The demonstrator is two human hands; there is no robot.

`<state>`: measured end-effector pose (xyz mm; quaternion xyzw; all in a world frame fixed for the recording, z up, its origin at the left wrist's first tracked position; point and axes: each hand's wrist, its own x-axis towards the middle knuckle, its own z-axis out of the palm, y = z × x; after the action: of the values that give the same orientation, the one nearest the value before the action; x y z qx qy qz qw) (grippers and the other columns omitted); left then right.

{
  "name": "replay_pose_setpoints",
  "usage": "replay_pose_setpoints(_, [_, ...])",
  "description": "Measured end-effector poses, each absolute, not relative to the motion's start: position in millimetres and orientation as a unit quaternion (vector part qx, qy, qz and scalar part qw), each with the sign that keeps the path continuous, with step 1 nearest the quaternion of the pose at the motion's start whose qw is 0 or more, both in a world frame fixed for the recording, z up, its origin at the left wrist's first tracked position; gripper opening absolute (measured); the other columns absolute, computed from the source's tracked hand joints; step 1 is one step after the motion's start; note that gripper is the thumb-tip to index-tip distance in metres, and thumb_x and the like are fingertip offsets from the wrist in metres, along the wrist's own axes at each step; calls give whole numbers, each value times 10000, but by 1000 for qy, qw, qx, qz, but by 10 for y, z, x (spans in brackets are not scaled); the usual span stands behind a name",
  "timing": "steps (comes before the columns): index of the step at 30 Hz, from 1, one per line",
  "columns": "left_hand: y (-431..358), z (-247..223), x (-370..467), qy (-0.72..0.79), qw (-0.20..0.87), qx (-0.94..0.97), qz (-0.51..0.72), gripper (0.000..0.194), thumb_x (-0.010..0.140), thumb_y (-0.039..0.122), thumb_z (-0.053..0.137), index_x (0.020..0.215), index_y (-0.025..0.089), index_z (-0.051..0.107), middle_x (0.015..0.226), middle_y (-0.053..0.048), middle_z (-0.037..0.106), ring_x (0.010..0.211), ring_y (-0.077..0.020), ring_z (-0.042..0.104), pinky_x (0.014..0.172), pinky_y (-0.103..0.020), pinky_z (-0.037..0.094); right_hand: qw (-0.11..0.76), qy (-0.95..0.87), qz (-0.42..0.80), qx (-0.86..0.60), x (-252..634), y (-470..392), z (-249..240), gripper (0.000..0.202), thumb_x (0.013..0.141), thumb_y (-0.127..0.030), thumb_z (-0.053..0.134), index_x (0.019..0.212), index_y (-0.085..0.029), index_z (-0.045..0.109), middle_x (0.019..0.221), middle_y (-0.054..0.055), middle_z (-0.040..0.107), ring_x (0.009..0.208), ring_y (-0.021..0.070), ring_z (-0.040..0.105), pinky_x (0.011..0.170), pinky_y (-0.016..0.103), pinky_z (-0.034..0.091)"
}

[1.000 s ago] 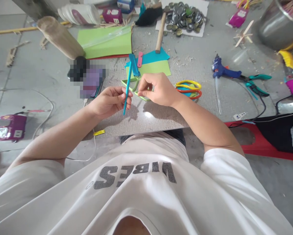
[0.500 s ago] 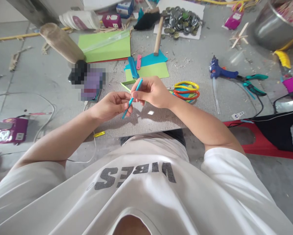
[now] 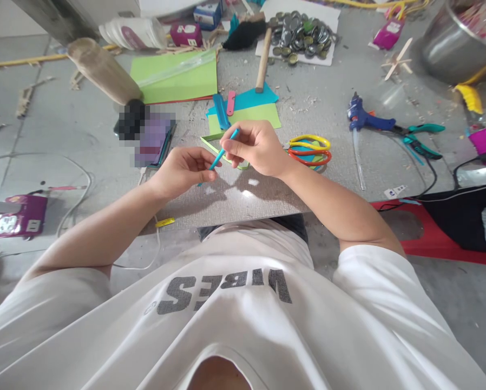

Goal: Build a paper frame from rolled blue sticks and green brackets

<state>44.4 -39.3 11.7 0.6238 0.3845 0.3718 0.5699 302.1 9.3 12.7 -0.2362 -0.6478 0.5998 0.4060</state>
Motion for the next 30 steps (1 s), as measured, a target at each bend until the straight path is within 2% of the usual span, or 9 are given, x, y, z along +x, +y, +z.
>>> replay_pose_setpoints(4, [-427,114,477,376,536,652,382,738,858,901,1094,896,198,869,850,-87,853,747,-181,759,707,-295,634,409,-655,591,-233,3007,84,126,689,885,-829,1120,979,-255,750,771,-25,752,699,161,748,654,305,715])
replay_pose_setpoints(6, [-442,114,494,376,525,661,381,762,913,941,1026,874,200,856,872,-107,871,774,-198,782,734,-306,652,402,-662,585,-240,3008,71,125,679,879,-811,1134,981,-256,755,773,-26,756,690,158,740,652,303,704])
replay_pose_setpoints(12, [-447,114,488,386,507,679,366,581,944,725,1072,846,205,832,833,-91,852,772,-202,766,743,-315,633,385,-684,573,-236,3036,49,132,621,942,-760,1114,1024,-249,770,803,-23,755,692,151,753,653,282,662])
replay_pose_setpoints(17, [-444,103,486,385,512,677,361,547,954,712,1052,876,211,849,848,-81,848,783,-210,761,765,-334,636,374,-700,564,-231,3067,49,166,568,962,-697,1116,1005,-246,773,797,-20,757,708,157,762,683,287,665])
replay_pose_setpoints(24, [-438,149,455,404,457,705,363,449,860,549,1060,765,222,767,773,-42,796,752,-183,708,775,-318,627,347,-747,522,-221,3150,77,208,405,975,-517,1094,989,-231,808,861,18,809,770,183,772,764,338,715])
replay_pose_setpoints(30, [-397,69,443,450,482,660,360,388,799,445,1128,927,192,863,913,-82,884,802,-187,788,754,-295,657,337,-795,437,-252,3228,144,217,287,963,-412,1060,989,-239,833,926,44,865,909,221,797,875,370,717])
